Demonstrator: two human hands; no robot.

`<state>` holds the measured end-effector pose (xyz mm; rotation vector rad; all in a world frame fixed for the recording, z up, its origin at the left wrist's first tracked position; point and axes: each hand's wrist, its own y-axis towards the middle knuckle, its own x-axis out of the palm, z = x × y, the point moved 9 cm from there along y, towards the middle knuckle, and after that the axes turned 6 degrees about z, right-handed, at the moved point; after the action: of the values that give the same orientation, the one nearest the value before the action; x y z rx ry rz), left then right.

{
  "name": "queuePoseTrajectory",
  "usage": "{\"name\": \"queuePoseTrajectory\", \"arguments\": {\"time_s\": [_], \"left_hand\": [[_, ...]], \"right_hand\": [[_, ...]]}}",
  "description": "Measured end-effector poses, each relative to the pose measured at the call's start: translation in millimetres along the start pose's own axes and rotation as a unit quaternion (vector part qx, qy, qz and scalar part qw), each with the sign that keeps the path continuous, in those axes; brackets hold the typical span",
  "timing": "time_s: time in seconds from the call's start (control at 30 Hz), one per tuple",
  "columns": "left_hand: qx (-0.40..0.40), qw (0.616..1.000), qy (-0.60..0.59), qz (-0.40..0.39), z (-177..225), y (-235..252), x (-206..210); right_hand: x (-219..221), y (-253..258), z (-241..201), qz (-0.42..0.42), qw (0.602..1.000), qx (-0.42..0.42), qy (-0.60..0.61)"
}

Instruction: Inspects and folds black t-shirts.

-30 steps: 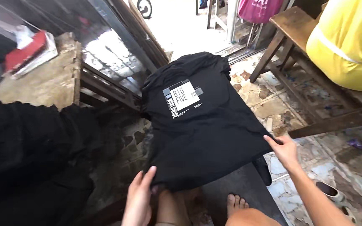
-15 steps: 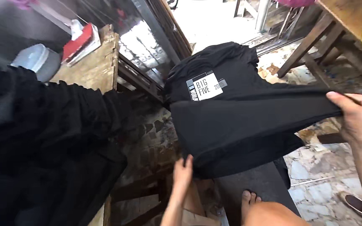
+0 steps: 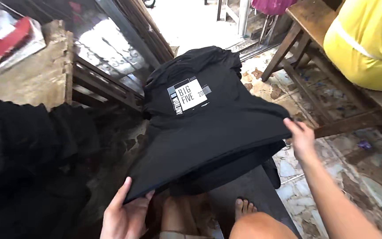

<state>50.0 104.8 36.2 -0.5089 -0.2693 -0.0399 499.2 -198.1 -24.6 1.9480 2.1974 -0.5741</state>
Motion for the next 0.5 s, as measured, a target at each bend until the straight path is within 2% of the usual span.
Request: {"name": "queuePoseTrajectory", "arguments": {"time_s": [0.07,0.1,0.13,0.2,0.23,0.27,0.3,0.37,0.4,0.43,0.47,0.5], "left_hand": [[0.035,0.997,0.066,0.013,6.8,0.6,10.5],[0.059,0.984,0.164,0.031,4.6,2.8,11.9],[0.076,0.953,0.292,0.042,-0.9,5.5,13.3],[0.084,0.858,0.506,0.002,-14.4,5.8,23.2],[0.106,0.814,0.570,-0.023,-15.4,2.2,30.5],[0.134,0.797,0.586,-0.049,-11.5,-2.9,38.9],[0.166,0.814,0.551,-0.078,-3.7,-7.0,47.4],[0.205,0.897,0.373,-0.118,11.3,-7.2,53.8],[0.211,0.918,0.321,-0.102,12.6,-2.1,48.7],[0.218,0.913,0.340,-0.052,6.3,7.5,37.9],[0.214,0.884,0.415,-0.002,-9.2,19.7,25.5],[0.177,0.850,0.496,0.016,-36.7,32.6,13.7]], "right_hand": [[10.3,-5.0,28.8,-0.037,0.983,-0.001,-0.182],[13.5,-6.0,41.0,-0.050,0.971,-0.006,-0.233],[13.4,-6.1,45.8,-0.052,0.966,-0.026,-0.250],[5.6,-6.1,28.0,-0.036,0.970,-0.080,-0.226],[1.1,-6.3,8.9,-0.025,0.974,-0.102,-0.200],[-3.9,-4.6,-9.4,-0.006,0.980,-0.122,-0.160],[-9.1,-0.5,-24.3,0.015,0.985,-0.132,-0.108],[-16.7,12.0,-41.3,0.049,0.991,-0.122,0.012],[-18.1,20.5,-44.1,0.057,0.990,-0.113,0.061],[-18.2,27.8,-46.7,0.057,0.989,-0.105,0.088],[-18.2,32.5,-50.4,0.053,0.990,-0.100,0.086],[-18.3,34.5,-55.3,0.041,0.993,-0.102,0.053]]}}
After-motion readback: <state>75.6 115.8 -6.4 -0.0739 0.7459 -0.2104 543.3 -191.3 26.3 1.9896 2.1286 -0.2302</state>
